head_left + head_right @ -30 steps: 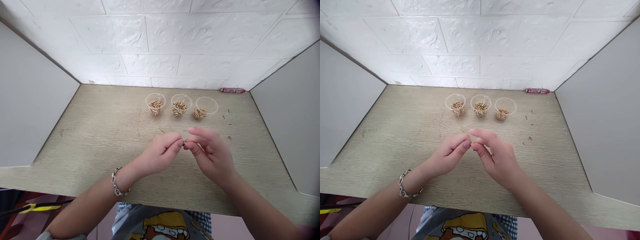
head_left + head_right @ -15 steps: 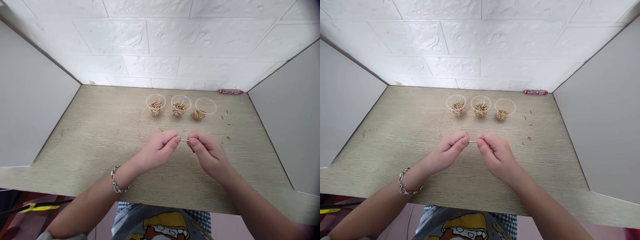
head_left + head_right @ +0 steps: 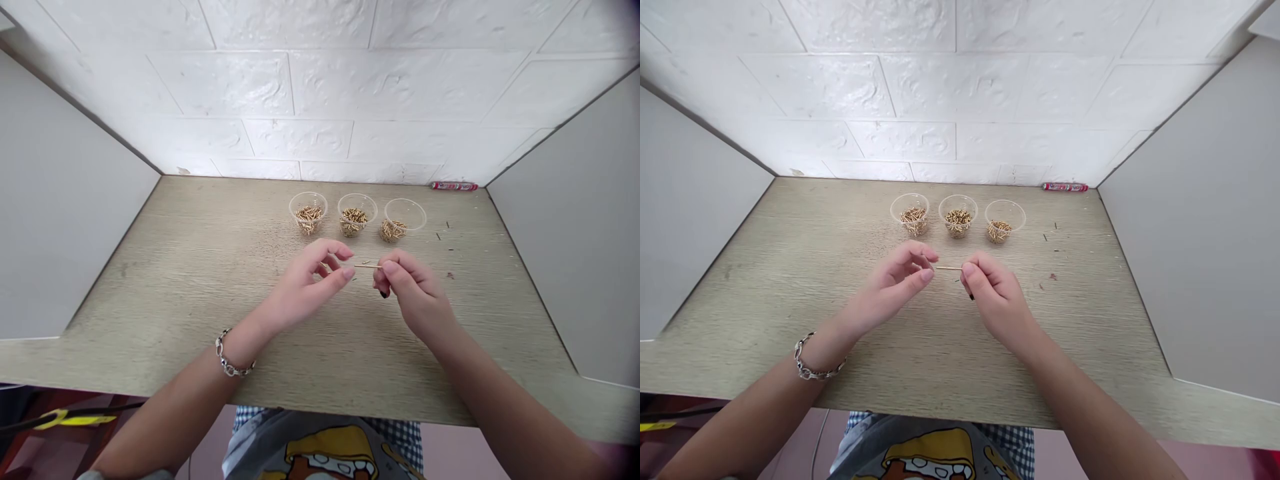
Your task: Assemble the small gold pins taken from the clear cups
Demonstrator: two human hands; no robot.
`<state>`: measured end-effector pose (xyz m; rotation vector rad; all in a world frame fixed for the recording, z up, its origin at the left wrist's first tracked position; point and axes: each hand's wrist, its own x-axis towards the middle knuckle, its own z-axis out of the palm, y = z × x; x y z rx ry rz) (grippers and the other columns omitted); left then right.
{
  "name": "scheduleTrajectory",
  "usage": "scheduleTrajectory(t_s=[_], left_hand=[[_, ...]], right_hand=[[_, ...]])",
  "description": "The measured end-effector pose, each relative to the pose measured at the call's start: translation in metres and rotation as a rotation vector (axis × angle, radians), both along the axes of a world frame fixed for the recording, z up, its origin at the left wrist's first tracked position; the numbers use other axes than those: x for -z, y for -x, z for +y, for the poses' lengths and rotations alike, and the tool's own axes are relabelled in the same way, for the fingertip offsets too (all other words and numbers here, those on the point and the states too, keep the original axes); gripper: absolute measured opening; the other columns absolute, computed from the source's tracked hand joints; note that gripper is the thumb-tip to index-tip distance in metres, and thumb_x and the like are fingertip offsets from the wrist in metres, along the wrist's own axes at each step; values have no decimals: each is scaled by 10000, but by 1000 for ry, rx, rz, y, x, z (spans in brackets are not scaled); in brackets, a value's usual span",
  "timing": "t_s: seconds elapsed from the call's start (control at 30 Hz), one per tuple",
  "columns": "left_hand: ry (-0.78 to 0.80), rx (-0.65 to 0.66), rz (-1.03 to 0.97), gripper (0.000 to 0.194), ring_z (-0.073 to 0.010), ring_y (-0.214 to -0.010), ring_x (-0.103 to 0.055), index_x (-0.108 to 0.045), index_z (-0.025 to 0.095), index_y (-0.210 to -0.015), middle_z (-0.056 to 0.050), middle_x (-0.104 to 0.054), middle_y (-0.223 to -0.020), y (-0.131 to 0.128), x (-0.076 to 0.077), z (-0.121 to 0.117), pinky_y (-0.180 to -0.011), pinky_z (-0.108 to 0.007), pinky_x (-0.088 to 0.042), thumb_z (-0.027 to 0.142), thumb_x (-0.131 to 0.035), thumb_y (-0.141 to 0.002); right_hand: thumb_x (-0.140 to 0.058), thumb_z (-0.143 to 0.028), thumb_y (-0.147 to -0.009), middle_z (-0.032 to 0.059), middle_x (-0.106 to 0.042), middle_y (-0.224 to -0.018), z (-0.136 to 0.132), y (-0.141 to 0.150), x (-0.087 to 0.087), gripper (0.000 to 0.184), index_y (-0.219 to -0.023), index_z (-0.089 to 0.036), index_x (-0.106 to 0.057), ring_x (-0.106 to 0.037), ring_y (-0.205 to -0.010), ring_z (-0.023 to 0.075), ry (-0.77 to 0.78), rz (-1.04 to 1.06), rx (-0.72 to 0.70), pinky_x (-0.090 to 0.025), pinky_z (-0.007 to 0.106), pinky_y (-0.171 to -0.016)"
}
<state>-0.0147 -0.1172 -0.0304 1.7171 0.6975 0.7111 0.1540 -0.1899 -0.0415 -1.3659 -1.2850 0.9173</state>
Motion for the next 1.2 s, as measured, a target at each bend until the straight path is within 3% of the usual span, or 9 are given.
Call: scheduleTrajectory(t_s=[0.13, 0.5, 0.6, 0.7, 0.77, 0.83, 0.9, 0.97, 1.2], left_hand=[[-102, -61, 48, 156, -114, -860, -526, -619, 190, -872, -30, -549, -968, 1, 1, 9, -714, -232, -438, 330, -573, -820], [26, -56, 121, 229, -132, -842, -546, -620, 156, -768, -26, -593, -883, -2, -2, 9, -754, -265, -428, 356, -528, -832], [12, -162, 118, 251, -134, -834, -541, -622, 175, -869, -22, -612, -882, 3, -5, 15, -748, -263, -435, 368, -463, -864], [-119, -305, 245, 254, -139, -811, -535, -624, 176, -933, -33, -615, -930, 12, -5, 27, -737, -272, -439, 339, -440, -868], [-280, -269, 429, 231, -149, -807, -540, -637, 179, -949, -43, -608, -967, 18, -1, 36, -772, -299, -438, 299, -465, -851], [-435, -127, 578, 236, -168, -852, -551, -644, 187, -978, -53, -602, -990, 21, 5, 42, -825, -326, -429, 265, -461, -851], [-522, 14, 658, 245, -184, -892, -556, -648, 185, -975, -62, -598, -987, 22, 13, 44, -841, -336, -426, 246, -440, -863], [-549, 76, 695, 245, -188, -888, -558, -649, 177, -928, -68, -593, -961, 19, 19, 43, -817, -332, -434, 240, -418, -875], [-622, -7, 695, 248, -204, -871, -544, -621, 143, -879, -76, -578, -886, 3, 37, 35, -813, -353, -440, 248, -397, -898]], right_hand=[[-414, -288, -890, -26, -456, -609, 5, -1, 1, 255, -658, -195, -464, -419, -588, 108, 4, -2, -8, -356, 261, -577], [-454, -241, -857, -22, -488, -629, 7, 0, 2, 171, -705, -190, -512, -437, -590, 106, -63, -255, -20, -341, 247, -565], [-468, -233, -844, -24, -498, -621, 8, -3, 2, 144, -720, -192, -530, -445, -577, 106, -77, -290, 40, -345, 245, -559], [-479, -248, -835, -22, -512, -639, 11, -6, 5, 120, -751, -196, -548, -452, -581, 108, -87, -256, 195, -357, 244, -565], [-478, -254, -832, -25, -499, -623, 13, -7, 9, 122, -752, -196, -549, -434, -558, 105, -68, -254, 227, -345, 239, -540], [-479, -251, -827, -30, -479, -593, 16, -7, 12, 125, -742, -194, -550, -414, -528, 101, -31, -304, 189, -323, 235, -510], [-485, -243, -819, -29, -487, -582, 18, -7, 16, 123, -739, -190, -561, -421, -522, 102, -7, -392, 155, -318, 237, -507], [-496, -240, -811, -20, -525, -596, 19, -7, 19, 121, -747, -185, -584, -440, -527, 107, 7, -482, 119, -329, 243, -522], [-468, -251, -838, 15, -637, -713, 23, -5, 32, 179, -835, -183, -633, -536, -616, 137, -12, -679, 1, -376, 258, -601]])
